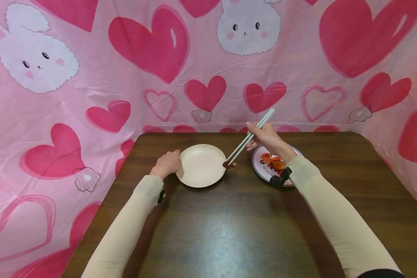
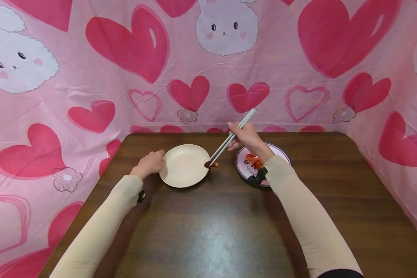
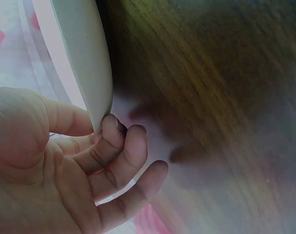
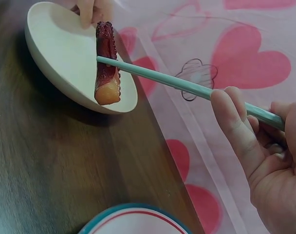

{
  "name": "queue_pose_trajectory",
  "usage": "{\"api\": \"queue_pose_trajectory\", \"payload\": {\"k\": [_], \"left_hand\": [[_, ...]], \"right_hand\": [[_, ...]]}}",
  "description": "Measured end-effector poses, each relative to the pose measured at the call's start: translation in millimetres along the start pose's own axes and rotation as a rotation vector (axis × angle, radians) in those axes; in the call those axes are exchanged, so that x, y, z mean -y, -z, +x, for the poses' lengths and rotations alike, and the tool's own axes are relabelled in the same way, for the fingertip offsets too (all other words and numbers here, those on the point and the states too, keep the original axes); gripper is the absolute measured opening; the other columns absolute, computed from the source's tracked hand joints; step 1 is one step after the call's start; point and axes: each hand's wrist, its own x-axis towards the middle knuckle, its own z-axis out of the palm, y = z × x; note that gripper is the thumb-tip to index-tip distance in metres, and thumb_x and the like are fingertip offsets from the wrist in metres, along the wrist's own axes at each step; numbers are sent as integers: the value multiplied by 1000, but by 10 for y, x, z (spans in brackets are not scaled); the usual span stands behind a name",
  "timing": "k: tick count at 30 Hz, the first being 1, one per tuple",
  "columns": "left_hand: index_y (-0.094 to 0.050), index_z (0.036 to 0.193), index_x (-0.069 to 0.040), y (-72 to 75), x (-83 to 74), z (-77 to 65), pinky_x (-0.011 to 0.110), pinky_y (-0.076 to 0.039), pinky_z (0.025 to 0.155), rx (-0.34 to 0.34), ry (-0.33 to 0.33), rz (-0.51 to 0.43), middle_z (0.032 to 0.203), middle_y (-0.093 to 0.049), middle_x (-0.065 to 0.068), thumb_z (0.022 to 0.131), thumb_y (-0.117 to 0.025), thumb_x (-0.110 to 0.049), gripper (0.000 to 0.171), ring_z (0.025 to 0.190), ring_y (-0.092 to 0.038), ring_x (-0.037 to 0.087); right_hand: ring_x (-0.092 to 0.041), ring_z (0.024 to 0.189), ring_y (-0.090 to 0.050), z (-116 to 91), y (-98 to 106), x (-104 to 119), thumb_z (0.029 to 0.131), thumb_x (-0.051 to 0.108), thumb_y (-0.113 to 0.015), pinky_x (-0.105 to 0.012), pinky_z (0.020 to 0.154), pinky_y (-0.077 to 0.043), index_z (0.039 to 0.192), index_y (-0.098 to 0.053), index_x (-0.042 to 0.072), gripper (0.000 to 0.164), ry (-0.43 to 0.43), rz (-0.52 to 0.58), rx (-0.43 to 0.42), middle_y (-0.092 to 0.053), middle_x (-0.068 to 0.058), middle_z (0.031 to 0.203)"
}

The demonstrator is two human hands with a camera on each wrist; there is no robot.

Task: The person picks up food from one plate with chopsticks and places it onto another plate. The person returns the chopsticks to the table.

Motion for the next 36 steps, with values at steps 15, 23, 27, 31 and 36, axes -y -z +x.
{"api": "queue_pose_trajectory", "payload": {"k": [15,23,27,31,36], "left_hand": [[-56,134,1,11,-21,-21,59,-51,92,-12,-3,21,122,-65,23,103,-53,-16,35,99,-62,38],[-55,135,2,16,-16,0,59,-51,92,-12,-1,40,122,-65,23,104,-54,-16,36,99,-62,38],[-56,133,1,12,-16,2,59,-52,91,-11,1,38,118,-65,22,104,-55,-17,35,96,-61,37],[-56,133,1,11,-17,7,58,-52,90,-5,1,30,117,-65,22,103,-57,-17,35,95,-61,37],[-55,134,2,9,-13,21,58,-53,90,0,-1,26,115,-65,22,103,-58,-16,36,94,-61,36]], "right_hand": [[-20,55,-71,78,-275,-94,111,26,-56,-44,61,-61,101,-53,-12,39,3,3,33,-68,-13,69],[-22,55,-71,115,-392,-138,111,27,-57,-45,62,-61,100,-54,-11,39,-6,5,53,-69,-15,71],[-22,56,-71,122,-447,-143,111,26,-58,-45,62,-61,100,-55,-10,37,1,-2,54,-69,-16,72],[-22,55,-71,137,-499,-153,111,25,-57,-45,61,-61,104,-52,-16,42,8,7,63,-69,-16,72],[-22,54,-71,153,-550,-178,111,25,-56,-45,59,-61,102,-52,-15,40,11,34,65,-69,-15,70]]}}
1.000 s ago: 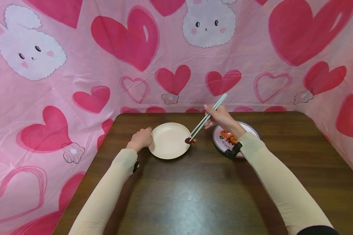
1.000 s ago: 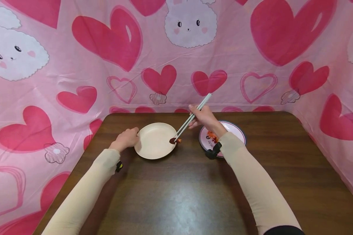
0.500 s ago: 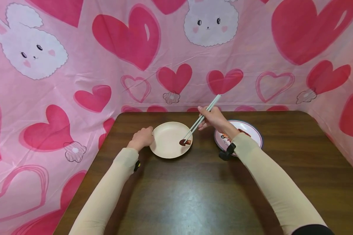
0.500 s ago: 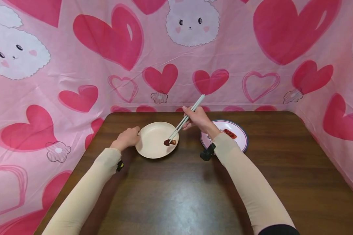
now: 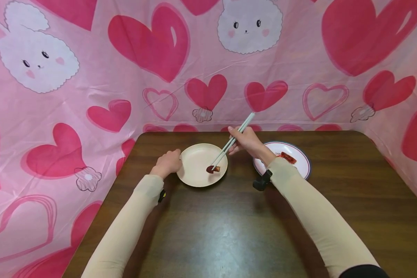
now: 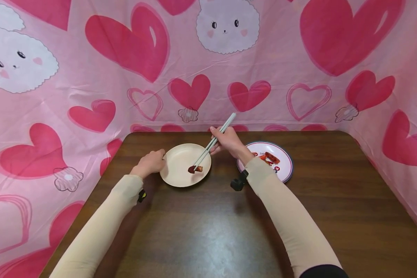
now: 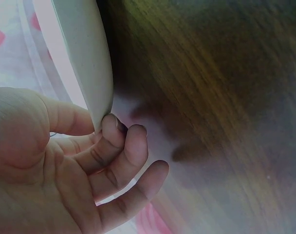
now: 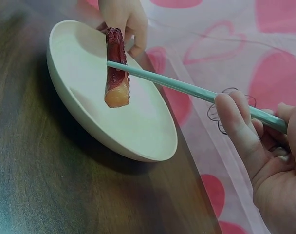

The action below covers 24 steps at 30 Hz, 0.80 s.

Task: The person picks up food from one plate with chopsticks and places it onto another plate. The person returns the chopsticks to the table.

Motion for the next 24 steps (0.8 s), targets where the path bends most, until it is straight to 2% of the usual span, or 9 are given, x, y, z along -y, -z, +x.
{"api": "queue_pose_trajectory", "payload": {"k": [4,11,17,24], "left_hand": [[-55,134,2,0,1,-3,58,-53,90,0,-2,-7,114,-65,22,103,-58,-15,35,93,-60,36],[-55,133,2,-17,10,-1,57,-53,89,-4,-3,-17,114,-65,22,103,-58,-15,35,93,-61,37],[-56,131,2,-9,4,2,56,-54,87,0,-3,-17,110,-65,20,102,-57,-15,33,91,-60,36],[-57,126,1,-4,-13,-8,52,-52,80,0,8,5,102,-63,18,102,-56,-14,29,87,-59,35]], "right_hand": [[-23,54,-71,9,-42,-18,111,24,-57,-44,58,-60,98,-53,-10,37,-4,5,-13,-69,-16,70],[-22,54,-70,28,-135,-66,111,25,-56,-42,57,-60,105,-49,-21,46,-12,-4,-24,-68,-17,70],[-21,54,-70,53,-195,-125,111,28,-57,-41,58,-60,102,-51,-16,45,-24,-12,-40,-68,-16,70],[-22,54,-70,62,-261,-146,111,28,-57,-42,57,-61,106,-50,-20,49,-37,-12,-42,-68,-17,70]]}}
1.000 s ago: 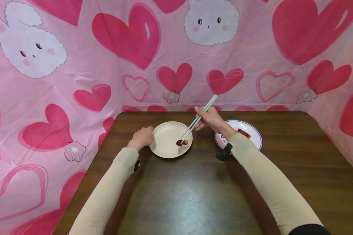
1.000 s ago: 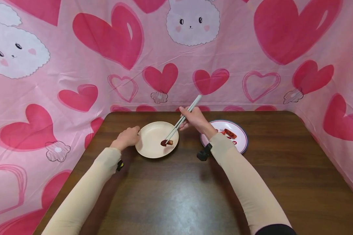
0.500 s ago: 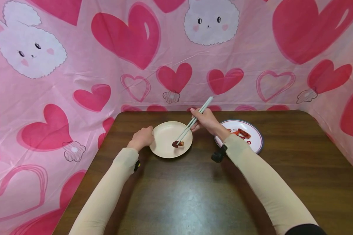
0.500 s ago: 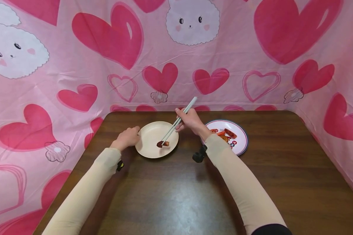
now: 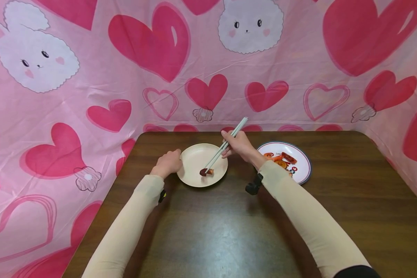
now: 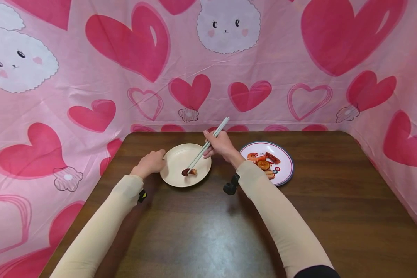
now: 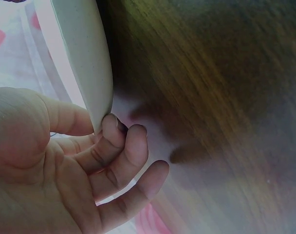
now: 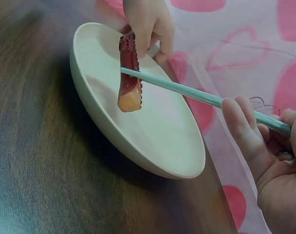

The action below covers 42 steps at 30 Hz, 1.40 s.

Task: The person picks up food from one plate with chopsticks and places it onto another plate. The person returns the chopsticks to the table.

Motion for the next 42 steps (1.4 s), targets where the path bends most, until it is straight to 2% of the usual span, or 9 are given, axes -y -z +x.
{"api": "queue_pose_trajectory", "payload": {"k": [13,24,37,42], "left_hand": [[-57,127,2,9,1,6,52,-52,83,-7,-1,26,108,-64,20,102,-54,-14,30,89,-59,35],[-57,129,2,14,-11,-3,52,-52,83,-4,6,22,107,-64,20,103,-54,-15,30,89,-59,35],[-57,129,1,6,-11,-2,52,-52,81,-4,2,17,106,-63,19,102,-55,-14,31,89,-59,35],[-57,129,1,16,-19,-11,52,-51,82,-5,5,21,107,-63,19,103,-53,-15,31,90,-59,35]], "right_hand": [[-21,52,-69,41,-115,-39,111,27,-56,-42,56,-60,111,-47,-25,53,11,11,8,-66,-16,68],[-21,52,-70,51,-174,-77,111,27,-56,-42,56,-60,108,-47,-23,51,16,19,9,-66,-16,66],[-23,52,-70,63,-242,-89,111,26,-57,-43,55,-60,95,-56,-8,38,34,-16,-3,-66,-18,67],[-23,52,-70,72,-258,-77,111,27,-58,-43,56,-60,95,-57,-8,38,34,-26,-6,-66,-18,68]]}}
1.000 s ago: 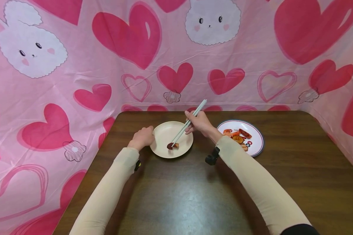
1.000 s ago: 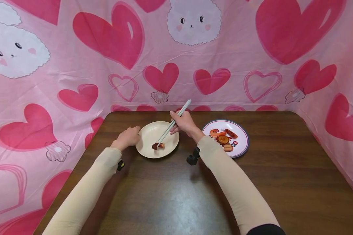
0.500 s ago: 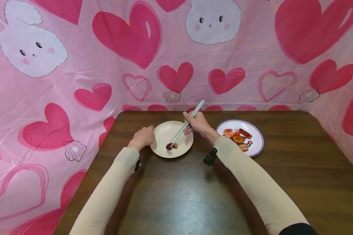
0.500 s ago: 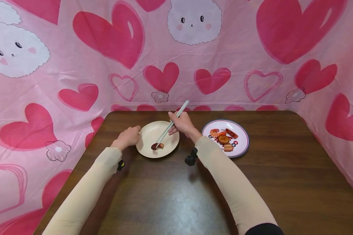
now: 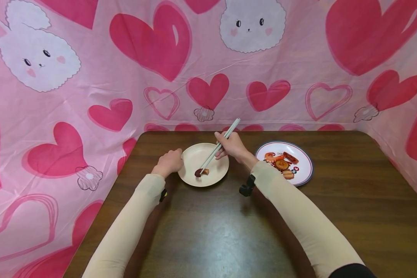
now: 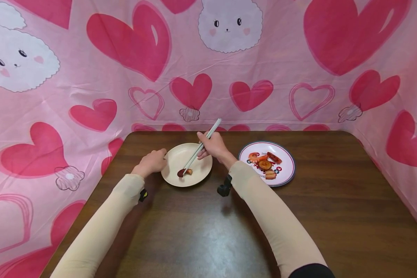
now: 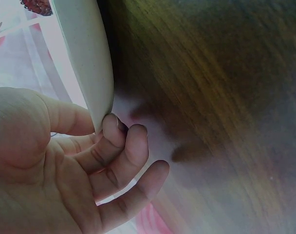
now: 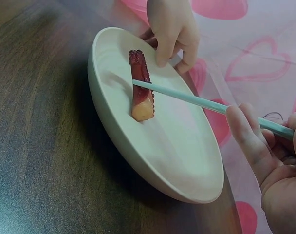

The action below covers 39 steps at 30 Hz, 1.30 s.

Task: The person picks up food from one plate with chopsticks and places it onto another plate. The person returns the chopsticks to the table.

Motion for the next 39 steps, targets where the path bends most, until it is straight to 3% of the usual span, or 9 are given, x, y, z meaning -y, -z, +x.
{"api": "queue_pose_trajectory", "payload": {"k": [10,27,33,39], "left_hand": [[-56,131,2,-5,1,10,54,-52,84,2,-1,2,111,-64,21,103,-54,-15,32,91,-59,36],[-56,130,3,-7,4,21,55,-52,84,-6,-8,15,112,-64,22,103,-54,-14,33,91,-60,36],[-57,129,2,-20,1,32,55,-53,85,-6,-3,12,112,-65,22,103,-54,-15,31,92,-60,36],[-57,129,2,-11,-9,14,56,-53,85,-12,-6,21,114,-65,23,102,-54,-14,31,92,-61,36]], "right_hand": [[-23,53,-70,-2,1,-2,110,27,-58,-42,56,-60,97,-57,-9,38,-11,11,-2,-66,-18,69],[-23,53,-70,-34,-7,-2,111,26,-57,-41,55,-60,108,-52,-20,46,-11,33,9,-67,-18,70],[-23,53,-71,-33,-4,-14,111,26,-57,-42,56,-60,101,-56,-11,39,-14,33,12,-68,-19,71],[-23,54,-71,-37,-7,-6,111,27,-57,-41,57,-60,116,-49,-24,52,-28,34,30,-68,-18,72]]}}
